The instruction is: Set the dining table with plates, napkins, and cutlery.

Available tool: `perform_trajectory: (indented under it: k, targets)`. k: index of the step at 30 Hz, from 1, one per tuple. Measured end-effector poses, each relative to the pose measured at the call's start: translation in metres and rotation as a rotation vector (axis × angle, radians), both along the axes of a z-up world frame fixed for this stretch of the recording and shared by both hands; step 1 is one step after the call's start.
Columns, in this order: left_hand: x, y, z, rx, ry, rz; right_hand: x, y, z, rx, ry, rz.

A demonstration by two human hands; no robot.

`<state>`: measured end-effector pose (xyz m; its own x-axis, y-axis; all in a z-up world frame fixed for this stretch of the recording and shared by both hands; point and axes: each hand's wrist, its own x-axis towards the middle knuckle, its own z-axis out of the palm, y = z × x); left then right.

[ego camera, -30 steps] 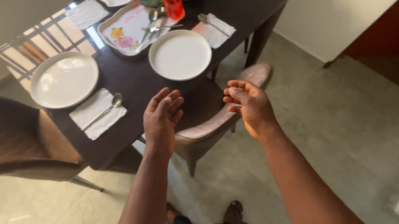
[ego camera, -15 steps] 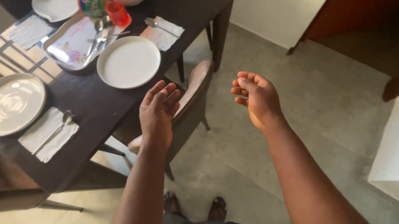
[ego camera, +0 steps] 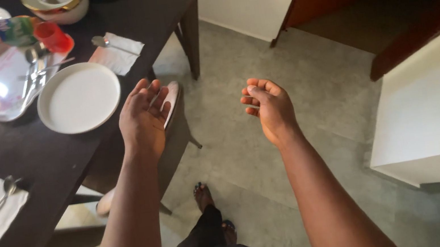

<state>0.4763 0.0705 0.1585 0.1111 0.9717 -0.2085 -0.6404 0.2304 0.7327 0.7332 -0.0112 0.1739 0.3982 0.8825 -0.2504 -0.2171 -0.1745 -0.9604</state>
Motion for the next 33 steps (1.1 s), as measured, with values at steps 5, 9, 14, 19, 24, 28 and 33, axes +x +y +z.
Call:
perform_trajectory:
  k: [5,9,14,19,24,28,33]
  targets:
    - [0.017,0.036,0.001,-0.027,-0.003,-0.020,0.011,0.040,0.006,-0.032,-0.025,-0.007]
    - [0.022,0.068,-0.008,-0.038,0.026,-0.032,0.013,0.079,0.000,-0.034,-0.047,0.021]
    - [0.021,0.097,-0.008,-0.082,0.080,-0.012,0.003,0.115,0.007,-0.059,-0.044,0.039]
    - [0.016,0.127,-0.008,-0.092,0.065,0.009,-0.003,0.154,0.006,-0.025,-0.018,0.068]
    - [0.013,0.145,-0.010,-0.117,0.081,0.021,-0.009,0.176,0.013,-0.066,-0.038,0.083]
    - [0.013,0.155,-0.011,-0.108,0.089,0.036,-0.007,0.194,0.009,-0.056,-0.020,0.105]
    - [0.021,0.169,-0.011,-0.132,0.120,0.100,0.003,0.225,0.008,-0.067,-0.025,0.159]
